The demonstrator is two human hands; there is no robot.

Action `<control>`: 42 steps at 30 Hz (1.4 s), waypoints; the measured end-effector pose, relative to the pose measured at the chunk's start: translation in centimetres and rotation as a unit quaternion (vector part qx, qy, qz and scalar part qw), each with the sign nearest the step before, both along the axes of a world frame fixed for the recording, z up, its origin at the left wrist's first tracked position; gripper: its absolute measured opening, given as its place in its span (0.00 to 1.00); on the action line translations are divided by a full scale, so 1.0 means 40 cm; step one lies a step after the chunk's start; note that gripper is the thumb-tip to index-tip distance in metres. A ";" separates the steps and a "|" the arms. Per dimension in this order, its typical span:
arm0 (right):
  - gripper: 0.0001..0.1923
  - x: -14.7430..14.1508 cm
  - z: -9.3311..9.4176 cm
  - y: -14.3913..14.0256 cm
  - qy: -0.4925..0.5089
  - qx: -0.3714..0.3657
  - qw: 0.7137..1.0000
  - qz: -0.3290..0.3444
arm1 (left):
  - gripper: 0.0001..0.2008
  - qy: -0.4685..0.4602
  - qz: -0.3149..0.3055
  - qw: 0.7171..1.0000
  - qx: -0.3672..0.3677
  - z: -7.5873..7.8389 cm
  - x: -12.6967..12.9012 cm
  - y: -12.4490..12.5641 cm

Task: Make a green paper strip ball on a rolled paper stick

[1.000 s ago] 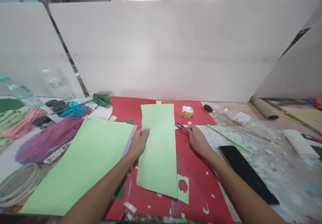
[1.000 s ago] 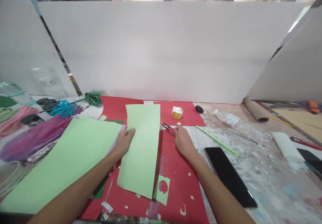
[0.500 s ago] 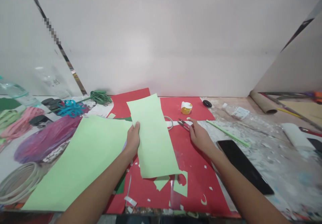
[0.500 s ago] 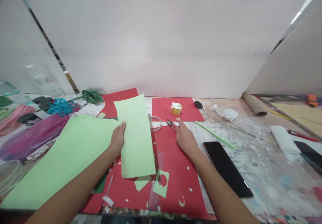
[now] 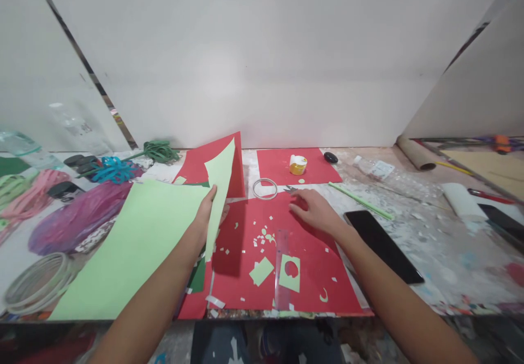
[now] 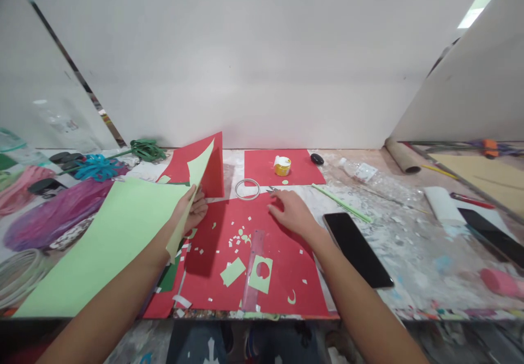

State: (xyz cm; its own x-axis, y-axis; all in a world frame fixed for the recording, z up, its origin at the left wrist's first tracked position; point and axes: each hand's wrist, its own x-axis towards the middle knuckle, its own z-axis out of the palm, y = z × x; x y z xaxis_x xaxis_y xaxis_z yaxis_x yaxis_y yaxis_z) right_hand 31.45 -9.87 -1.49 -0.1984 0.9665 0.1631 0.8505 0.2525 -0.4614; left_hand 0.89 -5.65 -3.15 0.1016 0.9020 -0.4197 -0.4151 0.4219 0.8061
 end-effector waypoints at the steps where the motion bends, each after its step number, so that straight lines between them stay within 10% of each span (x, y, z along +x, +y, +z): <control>1: 0.11 -0.008 0.016 -0.015 0.017 -0.057 0.998 0.038 | 0.20 -0.008 -0.009 1.000 -0.013 0.000 0.002 -0.003; 7: 0.32 -0.072 0.052 -0.107 -0.085 -0.165 0.978 0.097 | 0.29 -0.045 -0.060 0.993 -0.088 0.015 0.005 -0.014; 15: 0.27 -0.112 0.059 -0.098 -0.147 -0.191 0.968 0.075 | 0.30 -0.057 -0.080 0.991 -0.096 0.023 0.013 -0.015; 19: 0.24 -0.092 0.067 -0.091 0.032 -0.256 0.961 0.096 | 0.27 -0.057 -0.068 0.994 -0.068 0.015 0.020 -0.007; 23: 0.17 -0.085 0.053 -0.091 0.299 -0.312 0.883 0.182 | 0.25 -0.057 -0.054 0.996 -0.038 0.003 0.018 -0.002; 30: 0.14 -0.109 0.049 -0.089 0.404 -0.357 0.818 0.201 | 0.18 -0.048 -0.062 0.997 0.016 -0.008 0.026 0.005; 34: 0.13 -0.085 0.066 -0.073 0.501 -0.235 0.827 0.103 | 0.21 -0.047 -0.074 0.992 0.087 -0.001 0.037 0.007; 42: 0.24 0.005 0.050 0.002 0.709 -0.098 0.690 -0.107 | 0.18 0.062 -0.147 0.979 0.123 0.030 0.050 -0.024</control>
State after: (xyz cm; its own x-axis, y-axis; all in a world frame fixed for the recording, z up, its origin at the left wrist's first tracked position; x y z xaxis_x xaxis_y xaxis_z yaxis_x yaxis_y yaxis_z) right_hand 31.66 -9.78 0.51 0.1764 0.9801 -0.0911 -0.4832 0.0056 -0.8755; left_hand 2.88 -6.62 -1.94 0.3348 0.9164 -0.2194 -0.1964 0.2957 0.9349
